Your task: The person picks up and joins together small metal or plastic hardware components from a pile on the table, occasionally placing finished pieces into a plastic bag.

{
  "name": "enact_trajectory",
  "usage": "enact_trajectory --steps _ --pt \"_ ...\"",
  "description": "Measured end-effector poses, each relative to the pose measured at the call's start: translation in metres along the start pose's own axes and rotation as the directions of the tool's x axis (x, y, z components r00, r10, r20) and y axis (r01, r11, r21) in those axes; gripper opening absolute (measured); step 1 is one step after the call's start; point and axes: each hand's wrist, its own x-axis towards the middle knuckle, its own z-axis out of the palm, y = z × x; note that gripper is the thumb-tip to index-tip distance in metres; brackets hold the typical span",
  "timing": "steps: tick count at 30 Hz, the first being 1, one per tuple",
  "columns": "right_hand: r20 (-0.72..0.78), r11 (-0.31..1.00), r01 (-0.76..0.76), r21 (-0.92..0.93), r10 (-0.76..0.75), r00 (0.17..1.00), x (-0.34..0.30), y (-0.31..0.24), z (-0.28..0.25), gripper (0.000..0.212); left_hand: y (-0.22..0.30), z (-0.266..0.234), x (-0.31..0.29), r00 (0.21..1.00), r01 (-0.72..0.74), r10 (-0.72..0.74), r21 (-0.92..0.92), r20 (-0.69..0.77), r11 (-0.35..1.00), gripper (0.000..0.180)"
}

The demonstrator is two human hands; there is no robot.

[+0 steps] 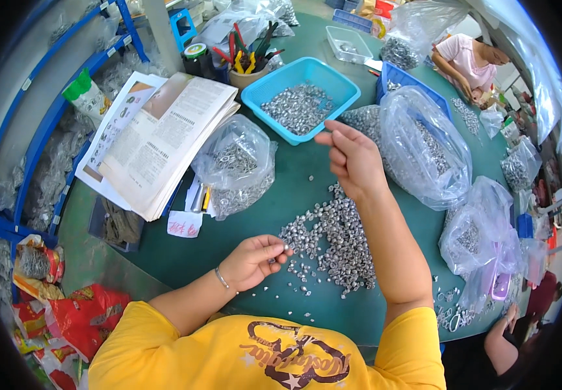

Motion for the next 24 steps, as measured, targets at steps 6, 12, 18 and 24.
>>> enact_trajectory --steps 6,12,18,24 --pt "0.228 0.812 0.005 -0.583 0.157 0.961 -0.079 0.053 -0.017 0.018 -0.001 -0.005 0.003 0.998 0.042 -0.036 -0.134 0.046 0.990 0.011" --pt "0.302 0.751 0.262 -0.607 -0.087 0.949 -0.125 0.085 -0.027 0.018 -0.009 0.009 0.007 0.996 -0.083 0.078 0.130 0.046 0.988 0.009" --pt "0.132 0.972 -0.043 -0.231 0.075 0.988 -0.141 0.091 -0.044 0.012 -0.010 0.017 0.007 0.999 -0.033 0.037 0.166 -0.021 0.986 0.009" --pt "0.225 0.836 -0.287 0.468 0.201 0.953 -0.131 0.090 -0.075 0.017 0.005 0.007 0.018 0.840 -0.302 0.538 0.881 0.066 0.364 0.006"
